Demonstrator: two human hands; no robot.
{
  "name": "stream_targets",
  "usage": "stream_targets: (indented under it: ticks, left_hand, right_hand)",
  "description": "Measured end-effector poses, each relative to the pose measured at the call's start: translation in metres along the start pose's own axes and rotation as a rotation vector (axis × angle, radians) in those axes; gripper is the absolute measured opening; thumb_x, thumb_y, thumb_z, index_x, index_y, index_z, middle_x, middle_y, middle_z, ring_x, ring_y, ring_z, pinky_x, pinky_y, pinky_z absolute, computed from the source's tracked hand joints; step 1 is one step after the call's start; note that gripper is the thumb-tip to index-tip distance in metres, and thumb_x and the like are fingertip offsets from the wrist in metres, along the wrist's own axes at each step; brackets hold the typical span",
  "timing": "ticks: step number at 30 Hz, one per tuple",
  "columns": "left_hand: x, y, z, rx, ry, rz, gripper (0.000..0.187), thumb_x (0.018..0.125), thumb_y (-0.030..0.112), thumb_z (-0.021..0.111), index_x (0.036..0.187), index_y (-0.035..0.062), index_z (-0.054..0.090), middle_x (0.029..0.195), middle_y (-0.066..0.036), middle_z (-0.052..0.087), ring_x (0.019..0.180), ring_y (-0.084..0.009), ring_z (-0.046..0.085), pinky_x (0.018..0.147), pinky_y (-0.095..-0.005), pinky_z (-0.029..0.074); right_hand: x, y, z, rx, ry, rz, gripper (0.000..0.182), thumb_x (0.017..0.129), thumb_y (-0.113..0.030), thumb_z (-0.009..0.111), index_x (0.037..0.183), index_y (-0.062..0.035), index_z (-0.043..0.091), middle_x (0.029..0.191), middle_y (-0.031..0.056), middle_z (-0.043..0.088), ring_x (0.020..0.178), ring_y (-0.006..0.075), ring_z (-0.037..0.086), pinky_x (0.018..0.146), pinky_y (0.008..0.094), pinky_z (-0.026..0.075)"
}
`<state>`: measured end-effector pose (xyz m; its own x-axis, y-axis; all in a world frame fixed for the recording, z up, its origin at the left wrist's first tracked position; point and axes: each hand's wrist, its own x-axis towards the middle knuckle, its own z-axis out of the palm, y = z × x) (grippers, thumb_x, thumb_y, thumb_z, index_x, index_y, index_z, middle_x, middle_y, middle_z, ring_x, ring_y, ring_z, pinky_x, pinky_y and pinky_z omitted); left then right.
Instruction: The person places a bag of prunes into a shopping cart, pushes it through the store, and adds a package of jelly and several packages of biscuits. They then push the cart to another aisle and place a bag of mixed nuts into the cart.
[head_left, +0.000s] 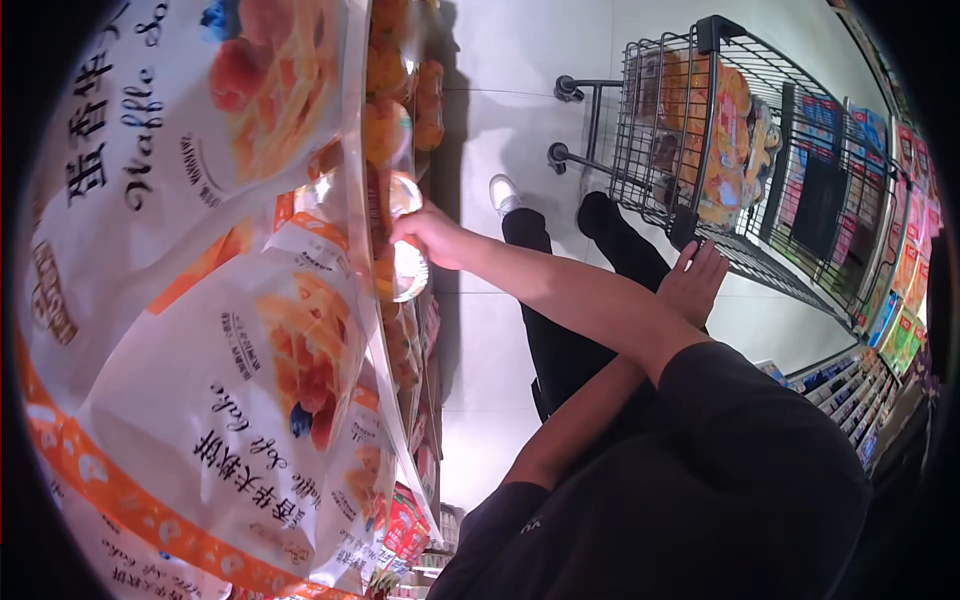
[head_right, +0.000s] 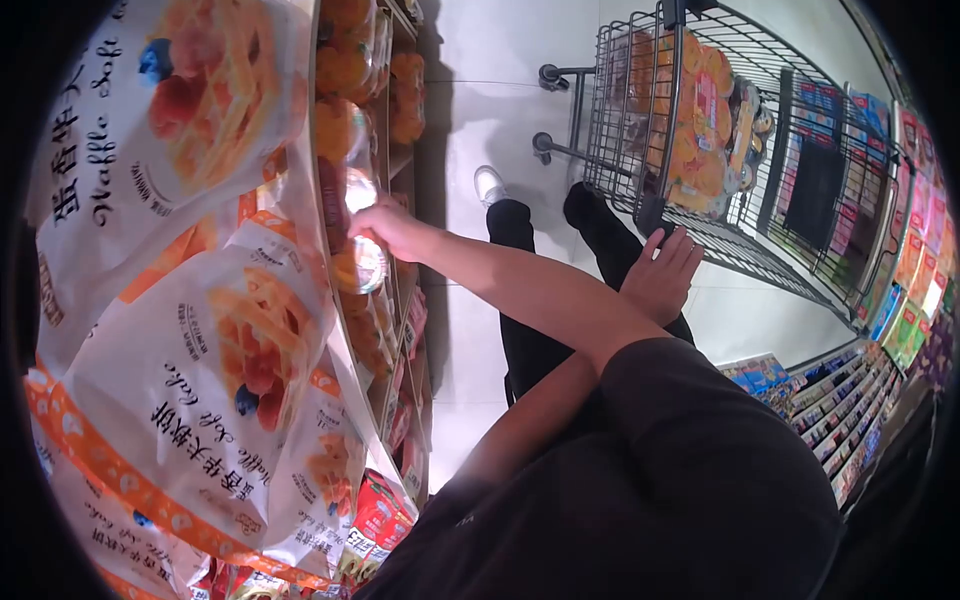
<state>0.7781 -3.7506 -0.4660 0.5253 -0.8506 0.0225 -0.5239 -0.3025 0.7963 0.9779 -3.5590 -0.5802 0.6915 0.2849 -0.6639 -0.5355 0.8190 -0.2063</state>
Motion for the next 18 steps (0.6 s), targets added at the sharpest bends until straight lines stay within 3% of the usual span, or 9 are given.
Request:
stream_targets:
  ticks: [4, 6, 9, 11, 14, 15, 17, 18]
  left_hand:
    - [-0.001, 0.000, -0.003, -0.048, -0.024, -0.010, 0.044, 0.086, 0.016, 0.046, 0.127, -0.0004, 0.047, 0.129, -0.012, 0.048, 0.134, -0.0248, 0.032, 0.113, -0.0426, 0.016]
    - [-0.001, -0.001, -0.005, -0.040, -0.008, -0.006, 0.044, 0.086, 0.014, 0.046, 0.127, 0.0001, 0.047, 0.129, -0.012, 0.048, 0.133, -0.0244, 0.033, 0.113, -0.0425, 0.017]
    - [0.000, 0.000, -0.013, -0.055, -0.059, -0.015, 0.045, 0.084, 0.013, 0.047, 0.128, 0.0010, 0.047, 0.129, -0.012, 0.048, 0.133, -0.0239, 0.033, 0.113, -0.0425, 0.017]
    - [0.001, 0.002, -0.017, -0.063, -0.048, -0.023, 0.045, 0.084, 0.013, 0.047, 0.127, 0.0014, 0.047, 0.128, -0.012, 0.048, 0.132, -0.0237, 0.034, 0.113, -0.0425, 0.017]
    - [0.003, 0.004, -0.015, -0.069, -0.023, -0.027, 0.044, 0.082, 0.014, 0.048, 0.124, 0.0021, 0.049, 0.125, -0.011, 0.050, 0.131, -0.0230, 0.036, 0.113, -0.0424, 0.017]
    - [0.004, 0.004, -0.016, -0.060, -0.015, -0.031, 0.043, 0.082, 0.014, 0.048, 0.123, 0.0024, 0.050, 0.125, -0.011, 0.050, 0.131, -0.0228, 0.036, 0.113, -0.0425, 0.017]
    - [0.004, 0.004, -0.018, -0.049, -0.023, -0.040, 0.042, 0.082, 0.014, 0.049, 0.122, 0.0028, 0.051, 0.124, -0.011, 0.051, 0.130, -0.0225, 0.037, 0.112, -0.0426, 0.017]
    - [0.003, 0.004, -0.016, -0.040, -0.006, -0.039, 0.042, 0.081, 0.014, 0.049, 0.122, 0.0030, 0.051, 0.123, -0.011, 0.051, 0.130, -0.0222, 0.038, 0.112, -0.0428, 0.017]
  right_hand:
    - [0.023, 0.016, 0.027, 0.182, 0.130, 0.051, 0.050, 0.074, 0.000, 0.053, 0.124, -0.0063, 0.049, 0.081, 0.0068, 0.063, 0.065, 0.0148, 0.060, 0.053, 0.0300, 0.047]
    - [0.037, 0.040, 0.016, 0.102, 0.096, -0.061, 0.046, 0.077, -0.005, 0.056, 0.123, -0.0061, 0.050, 0.089, 0.0070, 0.064, 0.073, 0.0174, 0.062, 0.060, 0.0316, 0.050]
    - [0.046, 0.047, 0.011, 0.025, 0.156, -0.046, 0.042, 0.076, -0.006, 0.058, 0.118, -0.0048, 0.053, 0.090, 0.0075, 0.064, 0.078, 0.0181, 0.062, 0.066, 0.0319, 0.050]
    - [0.056, 0.050, 0.004, -0.271, 0.177, -0.029, 0.047, 0.081, -0.012, 0.064, 0.126, -0.0058, 0.050, 0.109, 0.0078, 0.063, 0.096, 0.0182, 0.060, 0.082, 0.0321, 0.049]
    - [0.018, 0.009, 0.029, -0.249, 0.120, -0.053, 0.049, 0.081, -0.016, 0.066, 0.125, -0.0033, 0.050, 0.111, 0.0098, 0.062, 0.102, 0.0204, 0.057, 0.088, 0.0333, 0.045]
    - [0.037, 0.023, 0.016, -0.245, 0.118, -0.063, 0.049, 0.081, -0.016, 0.066, 0.125, -0.0033, 0.050, 0.111, 0.0098, 0.062, 0.102, 0.0204, 0.057, 0.088, 0.0333, 0.045]
    - [0.095, 0.077, -0.024, -0.526, 0.278, 0.031, 0.050, 0.080, -0.015, 0.067, 0.125, -0.0031, 0.050, 0.112, 0.0113, 0.062, 0.104, 0.0217, 0.055, 0.088, 0.0340, 0.044]
    - [0.067, 0.045, -0.005, -0.497, 0.321, 0.047, 0.049, 0.079, -0.015, 0.066, 0.125, -0.0038, 0.050, 0.112, 0.0113, 0.061, 0.103, 0.0219, 0.055, 0.088, 0.0339, 0.044]
